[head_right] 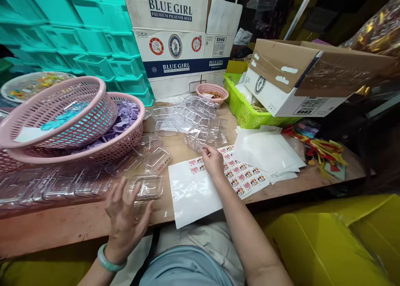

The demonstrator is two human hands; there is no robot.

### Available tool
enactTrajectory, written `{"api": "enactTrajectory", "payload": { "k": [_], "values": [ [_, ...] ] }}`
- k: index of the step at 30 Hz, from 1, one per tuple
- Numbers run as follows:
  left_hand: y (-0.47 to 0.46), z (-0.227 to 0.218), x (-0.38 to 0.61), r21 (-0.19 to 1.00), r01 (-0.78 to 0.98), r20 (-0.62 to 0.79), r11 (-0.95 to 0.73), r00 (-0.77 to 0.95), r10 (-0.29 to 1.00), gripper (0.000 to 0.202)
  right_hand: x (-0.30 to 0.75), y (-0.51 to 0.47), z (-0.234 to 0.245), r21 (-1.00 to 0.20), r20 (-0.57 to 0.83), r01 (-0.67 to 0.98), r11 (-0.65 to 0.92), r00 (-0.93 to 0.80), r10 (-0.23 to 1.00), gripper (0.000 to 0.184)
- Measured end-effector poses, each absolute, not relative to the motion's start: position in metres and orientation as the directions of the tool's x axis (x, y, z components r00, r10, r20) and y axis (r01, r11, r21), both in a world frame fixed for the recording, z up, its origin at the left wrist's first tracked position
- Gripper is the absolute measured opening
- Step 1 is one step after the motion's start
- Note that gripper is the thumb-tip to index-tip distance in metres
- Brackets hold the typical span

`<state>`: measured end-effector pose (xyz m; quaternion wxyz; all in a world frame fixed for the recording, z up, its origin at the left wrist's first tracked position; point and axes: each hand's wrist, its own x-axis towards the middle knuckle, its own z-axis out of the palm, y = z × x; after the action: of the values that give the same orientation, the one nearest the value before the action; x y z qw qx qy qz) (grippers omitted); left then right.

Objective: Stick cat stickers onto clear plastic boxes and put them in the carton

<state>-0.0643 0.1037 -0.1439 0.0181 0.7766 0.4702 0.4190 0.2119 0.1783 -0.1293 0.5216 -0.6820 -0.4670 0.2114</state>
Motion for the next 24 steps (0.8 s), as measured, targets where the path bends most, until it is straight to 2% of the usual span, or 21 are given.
{"api": "enactTrajectory", "payload": {
  "k": [2, 4, 6, 8, 10, 12, 14, 16, 18, 19, 21, 23, 24],
  "values": [
    [0.105, -0.137, -0.049, 0.551, 0.562, 0.594, -0.617, 0.254, 0.763, 0.063, 0.208, 0.179, -0.128, -0.931, 0.192, 0.365, 0.01, 0.465, 0.864, 0.022],
    [0.11, -0.134, -0.031, 0.717, 0.38, 0.499, -0.584, 0.306, 0.811, 0.045, 0.204, 0.176, -0.125, -0.956, 0.16, 0.292, 0.024, 0.453, 0.877, 0.027],
    [0.117, -0.134, -0.012, 0.867, 0.223, 0.361, -0.445, 0.332, 0.871, 0.03, 0.2, 0.171, -0.119, -0.977, 0.112, 0.215, 0.019, 0.433, 0.895, 0.031],
    [0.126, -0.133, 0.005, 0.969, 0.081, 0.199, -0.235, 0.313, 0.929, 0.029, 0.194, 0.164, -0.111, -0.998, 0.03, 0.066, 0.004, 0.4, 0.916, 0.032],
    [0.134, -0.127, 0.019, 0.997, -0.076, 0.018, 0.002, 0.265, 0.964, 0.048, 0.185, 0.158, -0.102, -0.99, -0.066, -0.138, -0.019, 0.343, 0.937, 0.03],
    [0.143, -0.12, 0.027, 0.953, -0.234, -0.137, 0.192, 0.235, 0.962, 0.068, 0.174, 0.151, -0.095, -0.951, -0.135, -0.305, -0.05, 0.265, 0.955, 0.028],
    [0.154, -0.115, 0.031, 0.894, -0.345, -0.207, 0.285, 0.247, 0.947, 0.068, 0.166, 0.144, -0.092, -0.927, -0.161, -0.368, -0.071, 0.219, 0.962, 0.027],
    [0.17, -0.112, 0.032, 0.866, -0.38, -0.229, 0.325, 0.277, 0.933, 0.059, 0.162, 0.14, -0.095, -0.917, -0.181, -0.389, -0.085, 0.217, 0.959, 0.026],
    [0.189, -0.11, 0.028, 0.895, -0.342, -0.208, 0.286, 0.246, 0.947, 0.058, 0.163, 0.141, -0.102, -0.914, -0.206, -0.396, -0.091, 0.257, 0.944, 0.027],
    [0.199, -0.108, 0.026, 0.932, -0.301, -0.154, 0.204, 0.18, 0.972, 0.06, 0.164, 0.144, -0.107, -0.913, -0.217, -0.397, -0.092, 0.282, 0.935, 0.027],
    [0.218, -0.101, 0.019, 0.983, -0.17, 0.064, -0.067, -0.024, 0.998, 0.066, 0.168, 0.157, -0.116, -0.916, -0.227, -0.391, -0.089, 0.322, 0.919, 0.027],
    [0.229, -0.089, 0.011, 0.954, -0.057, 0.28, -0.295, -0.187, 0.942, 0.067, 0.17, 0.177, -0.123, -0.924, -0.223, -0.371, -0.091, 0.332, 0.916, 0.027],
    [0.231, -0.083, 0.008, 0.942, -0.062, 0.31, -0.329, -0.209, 0.927, 0.065, 0.171, 0.188, -0.124, -0.929, -0.222, -0.357, -0.1, 0.32, 0.921, 0.027]
  ]
}}
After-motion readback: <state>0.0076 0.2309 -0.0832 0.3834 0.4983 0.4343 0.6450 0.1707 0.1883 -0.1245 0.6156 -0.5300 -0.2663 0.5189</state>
